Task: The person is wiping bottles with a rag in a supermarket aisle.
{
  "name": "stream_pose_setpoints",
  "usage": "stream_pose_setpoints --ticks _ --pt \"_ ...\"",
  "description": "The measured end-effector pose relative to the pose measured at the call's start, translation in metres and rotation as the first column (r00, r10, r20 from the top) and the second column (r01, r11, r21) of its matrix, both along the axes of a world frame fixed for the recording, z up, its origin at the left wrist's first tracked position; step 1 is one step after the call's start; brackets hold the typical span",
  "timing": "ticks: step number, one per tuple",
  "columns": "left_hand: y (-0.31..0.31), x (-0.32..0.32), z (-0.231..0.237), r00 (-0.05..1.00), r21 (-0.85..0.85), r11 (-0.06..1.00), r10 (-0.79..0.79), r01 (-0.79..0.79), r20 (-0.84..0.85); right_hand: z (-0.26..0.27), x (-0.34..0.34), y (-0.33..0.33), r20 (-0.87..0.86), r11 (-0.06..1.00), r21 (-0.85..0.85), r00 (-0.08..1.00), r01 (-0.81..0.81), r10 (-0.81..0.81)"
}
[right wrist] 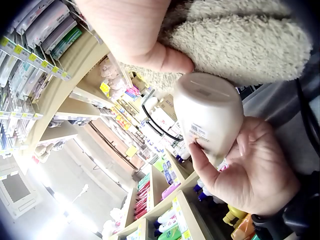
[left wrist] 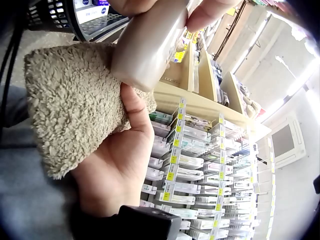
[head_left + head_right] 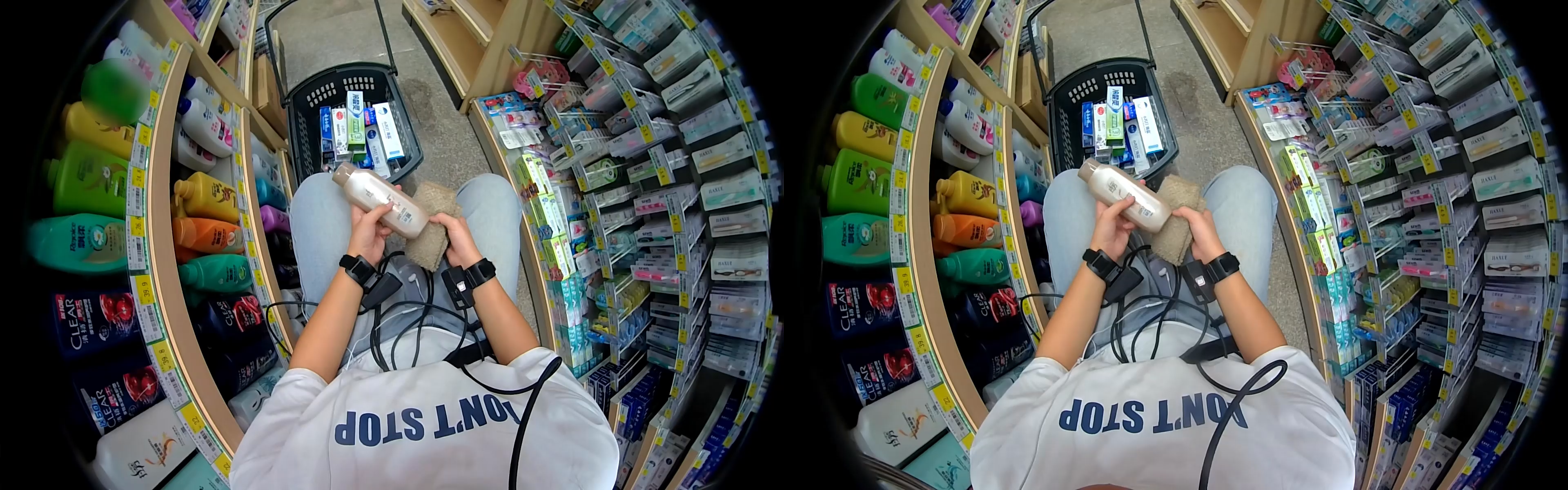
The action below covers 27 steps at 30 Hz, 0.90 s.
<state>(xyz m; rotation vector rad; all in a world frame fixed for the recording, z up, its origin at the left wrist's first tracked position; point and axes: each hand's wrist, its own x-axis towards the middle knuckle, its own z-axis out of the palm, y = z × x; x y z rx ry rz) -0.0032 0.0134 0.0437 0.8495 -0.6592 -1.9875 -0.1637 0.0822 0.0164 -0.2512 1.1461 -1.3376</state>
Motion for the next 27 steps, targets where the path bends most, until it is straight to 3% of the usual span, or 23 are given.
stream_pose_setpoints --ticks 7,13,19,25,27 --pt "0.003 -0.005 0.003 0.999 -0.079 0.996 -0.040 0.042 0.028 -0.002 -0.002 0.000 0.015 1.000 0.016 1.000 0.012 -0.012" --pt "-0.001 -0.002 -0.009 0.996 0.030 1.000 -0.003 0.001 0.090 0.000 -0.001 0.001 -0.005 0.999 0.029 0.999 0.038 -0.038" --pt "0.002 -0.005 -0.009 0.975 -0.004 1.000 0.002 -0.001 0.223 -0.001 0.000 0.001 -0.033 1.000 -0.001 0.999 0.017 -0.017" --pt "-0.001 -0.004 -0.015 0.972 0.047 0.999 -0.016 0.005 0.233 0.004 0.002 0.001 -0.073 0.998 0.049 0.997 0.041 -0.037" --pt "-0.002 -0.004 -0.018 0.983 0.037 0.997 0.058 -0.065 0.175 0.001 0.002 0.000 -0.053 0.999 0.046 0.999 0.002 0.000"
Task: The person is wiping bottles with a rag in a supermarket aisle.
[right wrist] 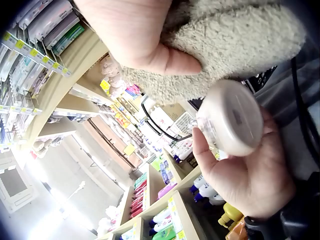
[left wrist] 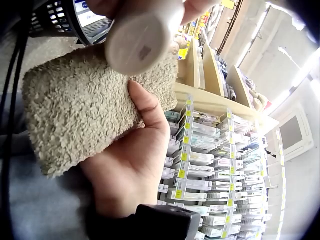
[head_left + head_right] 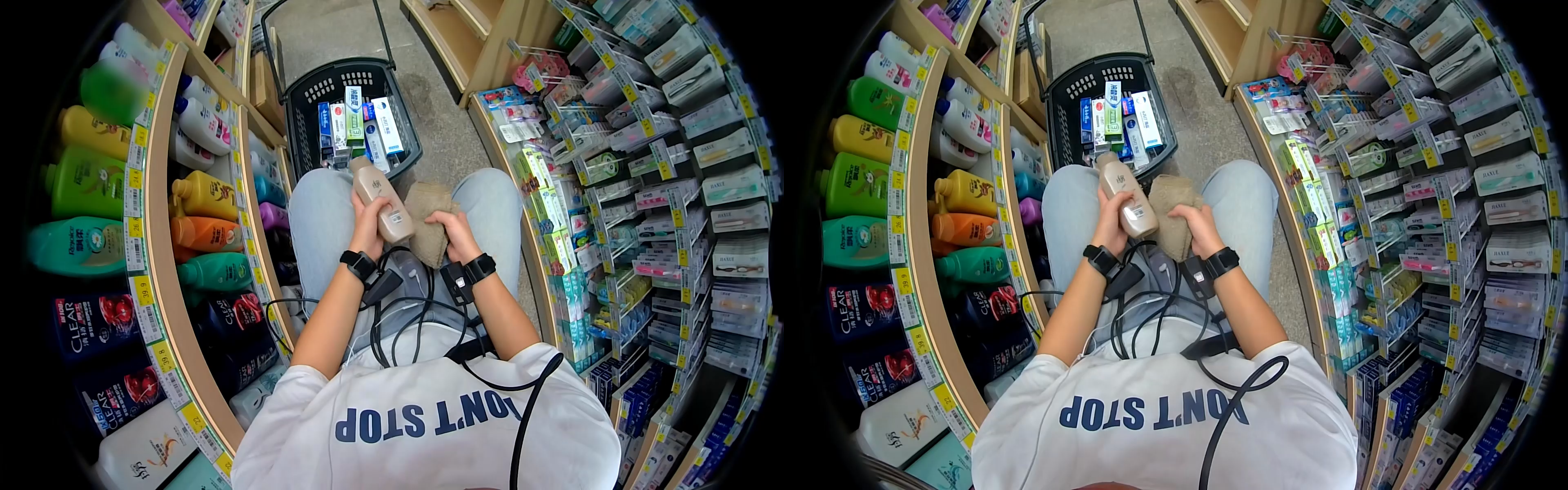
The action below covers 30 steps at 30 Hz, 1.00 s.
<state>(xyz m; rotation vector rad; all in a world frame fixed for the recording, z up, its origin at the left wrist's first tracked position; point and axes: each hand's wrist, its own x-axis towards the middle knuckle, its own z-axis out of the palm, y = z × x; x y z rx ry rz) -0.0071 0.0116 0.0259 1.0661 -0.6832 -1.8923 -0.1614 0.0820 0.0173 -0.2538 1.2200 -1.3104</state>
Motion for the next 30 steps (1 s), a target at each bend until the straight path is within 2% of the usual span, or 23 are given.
stream_pose_setpoints --ticks 4,7,16,19,22,25,28,30 --pt "-0.005 0.001 -0.003 0.992 0.003 0.999 0.052 -0.052 -0.118 0.009 0.003 0.002 0.013 0.992 -0.098 0.997 -0.079 0.080" --pt "-0.002 -0.001 0.006 0.989 0.017 0.998 0.062 -0.061 -0.135 0.005 0.001 0.001 -0.004 0.990 -0.078 0.993 -0.115 0.115" --pt "0.002 -0.004 0.021 0.986 -0.117 0.992 0.021 -0.041 -0.167 0.009 0.004 0.002 0.018 0.993 -0.099 0.998 -0.061 0.063" --pt "0.001 -0.004 0.022 0.950 -0.129 0.991 -0.006 -0.036 -0.311 0.013 0.004 0.002 0.001 0.992 -0.110 0.998 -0.059 0.059" --pt "-0.006 0.002 0.002 0.917 -0.056 0.996 -0.085 0.069 -0.390 0.012 0.004 0.002 0.008 0.994 -0.096 0.999 -0.048 0.049" --pt "-0.005 0.003 -0.007 0.922 0.004 0.993 -0.111 0.121 -0.371 0.015 0.004 0.002 0.013 0.995 -0.096 1.000 -0.021 0.022" --pt "0.000 -0.005 0.001 0.966 -0.108 0.988 -0.130 0.108 -0.225 0.013 0.004 0.002 0.009 0.993 -0.118 1.000 0.003 -0.002" --pt "0.003 -0.005 0.012 0.963 -0.145 0.963 -0.243 0.226 -0.117 0.011 0.003 0.002 0.002 0.990 -0.137 1.000 0.014 -0.013"
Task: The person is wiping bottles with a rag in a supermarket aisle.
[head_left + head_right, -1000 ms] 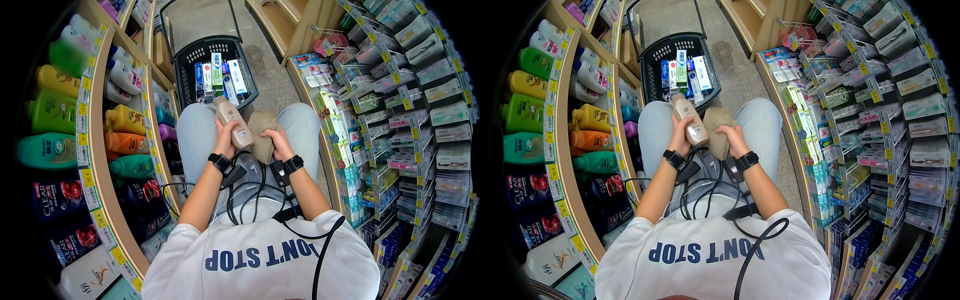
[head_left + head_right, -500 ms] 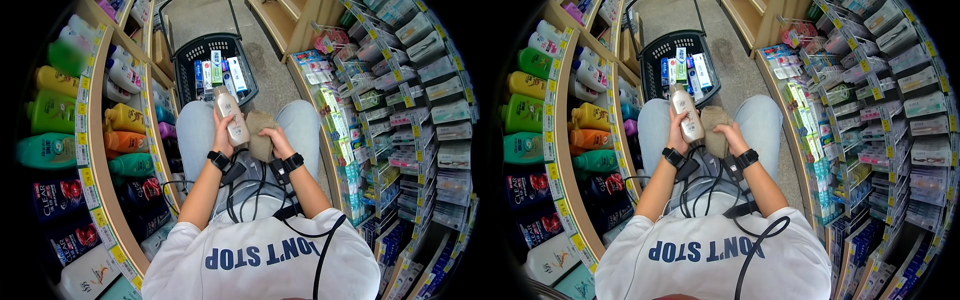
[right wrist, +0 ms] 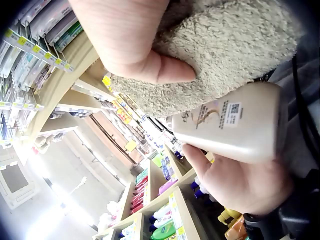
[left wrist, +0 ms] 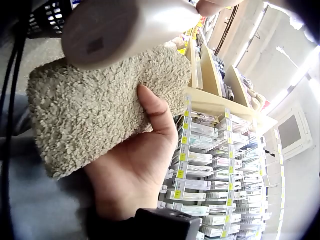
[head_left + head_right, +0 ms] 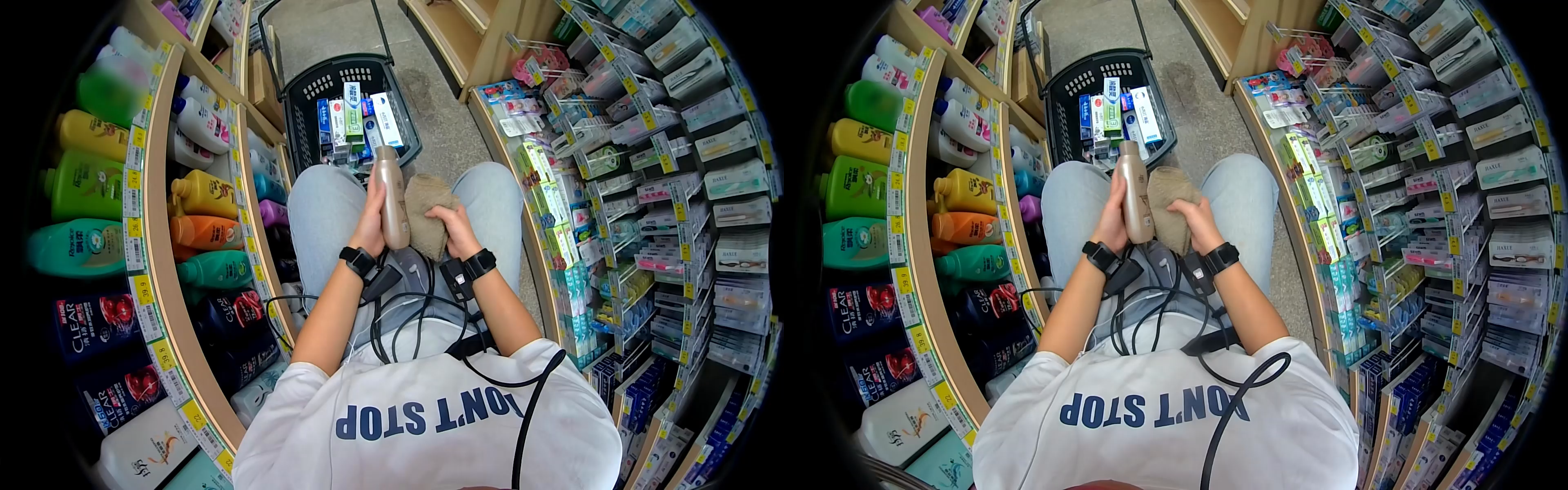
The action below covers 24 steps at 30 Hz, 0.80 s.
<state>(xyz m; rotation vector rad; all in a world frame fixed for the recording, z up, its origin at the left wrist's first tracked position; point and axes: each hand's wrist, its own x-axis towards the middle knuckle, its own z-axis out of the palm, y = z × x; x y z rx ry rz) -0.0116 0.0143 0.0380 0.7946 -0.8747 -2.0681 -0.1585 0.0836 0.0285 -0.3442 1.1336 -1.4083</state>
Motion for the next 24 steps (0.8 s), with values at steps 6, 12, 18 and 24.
stream_pose_setpoints --ticks 6,12,18,24 --pt "0.001 -0.003 -0.001 0.960 -0.139 0.970 -0.162 0.197 0.227 -0.002 0.000 0.001 -0.069 0.995 -0.016 0.993 0.098 -0.099" --pt "0.004 -0.003 -0.002 0.903 -0.124 0.927 -0.303 0.354 0.306 0.002 0.000 0.001 -0.131 0.981 -0.053 0.972 0.187 -0.193" --pt "0.005 0.000 -0.010 0.887 -0.203 0.902 -0.294 0.381 0.357 -0.005 0.001 -0.001 -0.387 0.983 -0.184 0.917 0.026 -0.097" --pt "0.005 0.000 -0.007 0.893 -0.261 0.900 -0.235 0.349 0.384 -0.012 0.001 0.000 -0.449 0.984 -0.177 0.892 -0.033 -0.051"
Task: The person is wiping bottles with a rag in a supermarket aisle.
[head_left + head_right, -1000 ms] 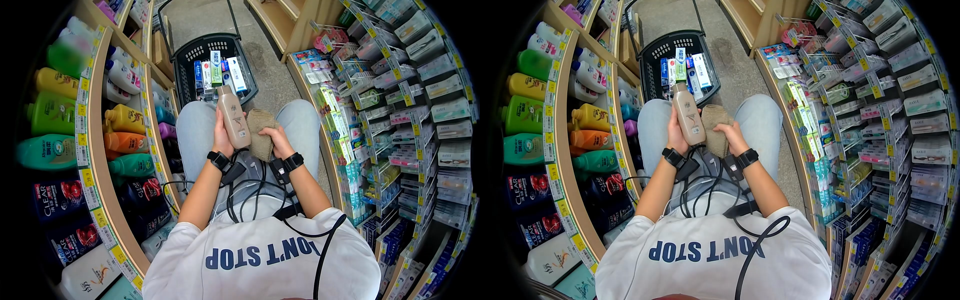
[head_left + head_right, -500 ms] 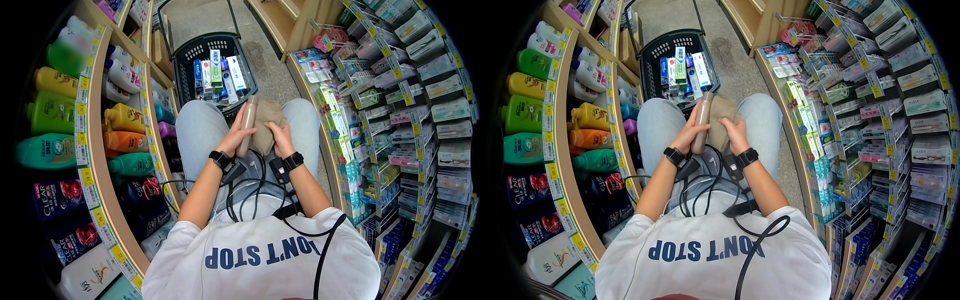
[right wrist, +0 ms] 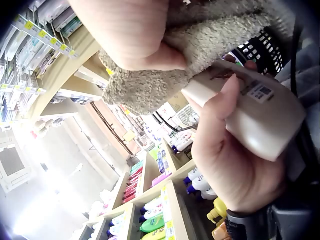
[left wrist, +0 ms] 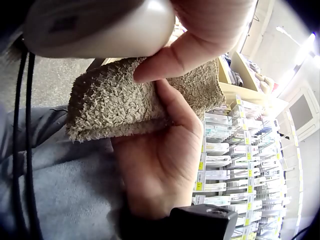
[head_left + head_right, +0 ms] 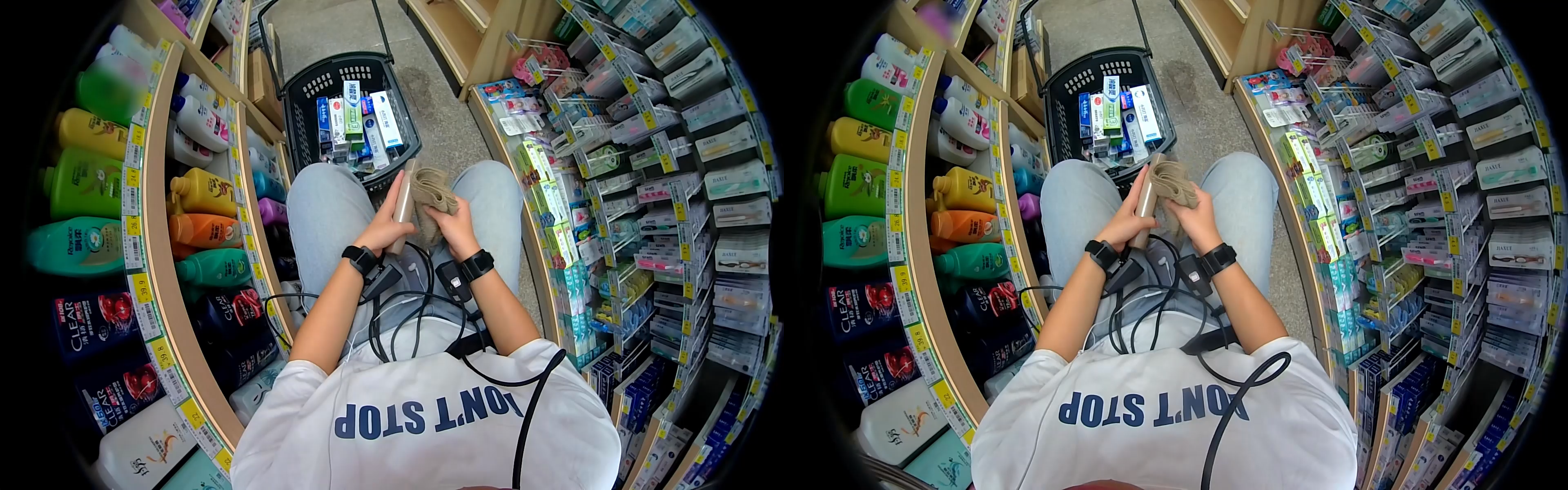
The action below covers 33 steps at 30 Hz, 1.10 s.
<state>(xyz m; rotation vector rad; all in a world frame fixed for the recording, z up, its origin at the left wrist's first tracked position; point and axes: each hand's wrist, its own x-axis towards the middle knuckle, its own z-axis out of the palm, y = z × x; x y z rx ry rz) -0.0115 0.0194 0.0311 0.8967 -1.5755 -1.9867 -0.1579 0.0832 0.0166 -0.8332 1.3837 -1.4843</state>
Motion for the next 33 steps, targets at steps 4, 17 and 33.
stream_pose_setpoints --ticks 4,17,33 --pt "-0.001 0.000 0.001 0.997 -0.045 0.996 -0.076 0.076 0.010 0.000 0.000 0.000 -0.031 0.987 0.043 0.987 0.157 -0.156" --pt "0.001 -0.006 0.001 0.981 0.341 0.935 0.147 -0.096 -0.126 0.007 -0.001 0.001 0.250 0.986 0.145 0.960 0.088 -0.123" --pt "-0.004 0.000 0.006 0.914 0.450 0.859 0.358 -0.243 -0.189 0.012 0.002 0.000 0.261 0.991 0.131 0.965 -0.009 -0.026"
